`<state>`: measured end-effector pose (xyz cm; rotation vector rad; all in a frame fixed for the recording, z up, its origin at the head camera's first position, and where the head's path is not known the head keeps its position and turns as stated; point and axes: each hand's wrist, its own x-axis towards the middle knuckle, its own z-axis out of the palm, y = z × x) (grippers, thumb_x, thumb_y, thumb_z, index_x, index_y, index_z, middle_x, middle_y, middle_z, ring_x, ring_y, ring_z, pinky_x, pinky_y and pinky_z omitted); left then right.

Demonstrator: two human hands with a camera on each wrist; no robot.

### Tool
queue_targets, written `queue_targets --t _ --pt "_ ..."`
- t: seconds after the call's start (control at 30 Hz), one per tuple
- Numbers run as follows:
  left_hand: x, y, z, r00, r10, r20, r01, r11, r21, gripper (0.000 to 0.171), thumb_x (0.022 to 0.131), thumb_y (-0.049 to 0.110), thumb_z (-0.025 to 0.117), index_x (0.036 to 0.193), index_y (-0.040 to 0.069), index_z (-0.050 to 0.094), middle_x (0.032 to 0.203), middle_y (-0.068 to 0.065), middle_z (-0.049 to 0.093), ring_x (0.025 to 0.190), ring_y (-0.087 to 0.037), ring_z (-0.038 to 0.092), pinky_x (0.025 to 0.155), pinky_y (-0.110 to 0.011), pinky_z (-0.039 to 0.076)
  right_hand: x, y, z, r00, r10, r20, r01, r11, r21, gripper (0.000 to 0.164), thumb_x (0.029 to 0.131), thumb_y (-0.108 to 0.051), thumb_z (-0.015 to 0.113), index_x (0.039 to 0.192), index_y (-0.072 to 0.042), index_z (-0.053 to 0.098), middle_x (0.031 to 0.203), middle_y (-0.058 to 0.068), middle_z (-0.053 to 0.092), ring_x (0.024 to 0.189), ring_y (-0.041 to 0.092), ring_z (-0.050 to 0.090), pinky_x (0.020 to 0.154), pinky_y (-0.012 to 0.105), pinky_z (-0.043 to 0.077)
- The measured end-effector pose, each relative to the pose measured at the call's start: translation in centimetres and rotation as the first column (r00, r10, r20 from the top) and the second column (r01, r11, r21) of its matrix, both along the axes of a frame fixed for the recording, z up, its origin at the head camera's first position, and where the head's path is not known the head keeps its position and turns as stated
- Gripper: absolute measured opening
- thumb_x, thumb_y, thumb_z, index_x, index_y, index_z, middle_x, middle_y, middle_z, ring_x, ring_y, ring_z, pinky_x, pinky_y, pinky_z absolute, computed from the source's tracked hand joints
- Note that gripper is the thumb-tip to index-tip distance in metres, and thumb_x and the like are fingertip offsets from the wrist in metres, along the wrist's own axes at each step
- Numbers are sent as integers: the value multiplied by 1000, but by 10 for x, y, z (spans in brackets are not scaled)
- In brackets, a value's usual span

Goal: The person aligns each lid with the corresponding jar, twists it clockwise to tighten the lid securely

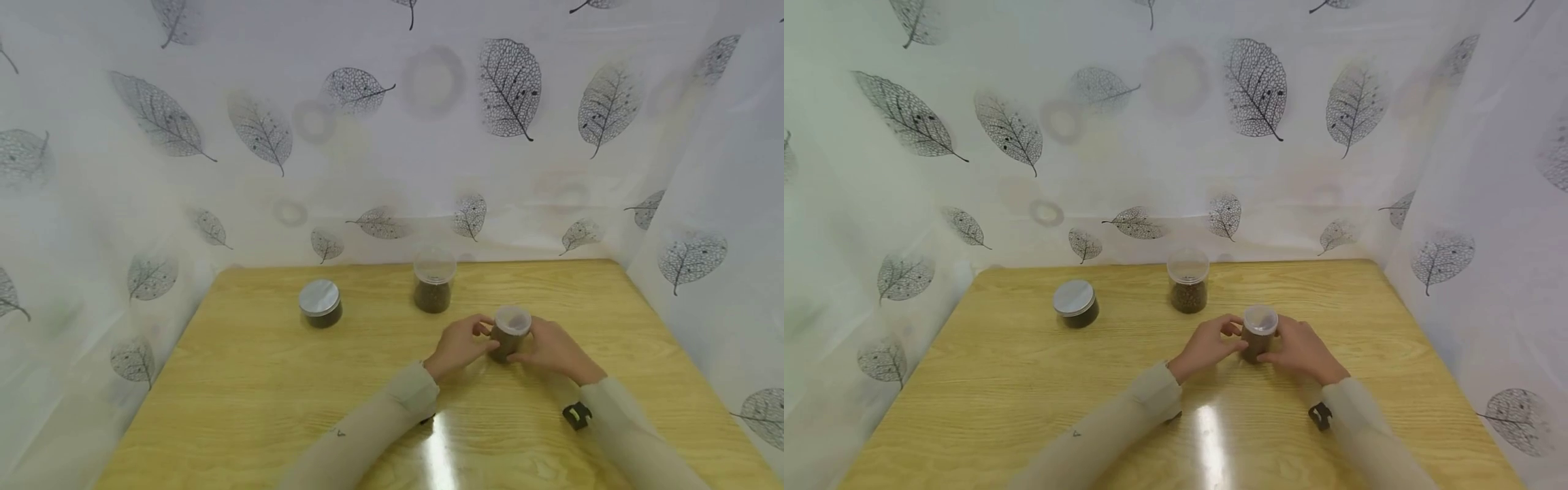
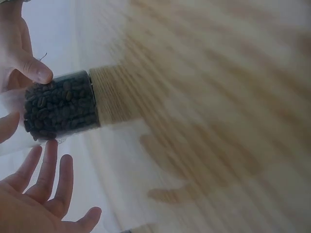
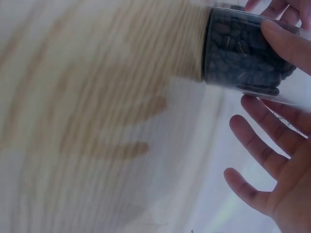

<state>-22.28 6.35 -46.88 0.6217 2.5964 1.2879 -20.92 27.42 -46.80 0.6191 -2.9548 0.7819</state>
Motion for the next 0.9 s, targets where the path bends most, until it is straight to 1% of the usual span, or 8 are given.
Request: queue_targets --t 0.07,0.2,0.3,0.4,0.53,0.7,0.8,0.9 --pt "-5 7 -2 1000 8 -19 -8 1000 -1 37 85 34 68 119 24 60 105 5 68 99 -10 61 78 -20 50 -3 5 -1 1000 -24 17 24 1000 -17 73 70 -32 81 129 -1 51 119 19 63 107 39 60 86 54 50" --pt "-14 21 -4 999 31 -40 -32 999 -15 38 85 35 68 120 24 61 105 5 69 96 -8 62 77 -19 50 -9 15 -3 998 -41 41 43 997 -58 70 73 -30 79 129 0 49 117 21 62 101 36 61 82 51 51" --pt "-21 32 -4 997 50 -53 -52 998 -34 37 85 36 67 121 25 60 104 6 69 95 -8 62 78 -22 50 -15 22 -5 997 -58 44 61 996 -69 68 75 -28 78 129 1 48 117 23 62 99 36 61 81 51 51" --pt "-27 42 -4 996 64 -63 -68 996 -52 37 86 38 66 121 26 60 104 7 69 95 -8 62 80 -25 50 -20 29 -6 995 -89 49 92 993 -70 64 76 -25 77 126 3 49 113 24 62 97 37 60 80 52 50" --pt "-33 54 -2 995 89 -50 -92 994 -62 37 86 39 65 121 27 60 104 9 69 95 -7 63 86 -28 48 -24 36 -7 990 -131 53 134 988 -72 58 78 -21 75 123 6 49 107 26 62 95 40 60 79 54 50" --pt "-41 64 -1 992 117 -52 -121 990 -69 37 86 39 65 121 28 59 105 10 69 93 -5 62 91 -33 44 -31 40 -8 986 -158 52 162 982 -98 59 82 -17 71 129 5 45 114 30 59 98 43 59 79 55 49" --pt "-48 69 -3 988 136 -76 -143 986 -89 36 86 39 65 121 28 59 103 11 70 90 -3 62 92 -34 43 -36 42 -10 984 -168 60 174 979 -111 58 83 -16 69 131 4 44 117 30 58 100 44 58 81 55 49" --pt "-55 74 -4 983 156 -100 -167 980 -112 35 86 39 65 119 29 60 101 12 71 88 -3 62 90 -32 41 -41 44 -11 983 -174 64 181 976 -125 56 84 -14 68 132 4 43 117 30 57 102 45 57 82 56 48"
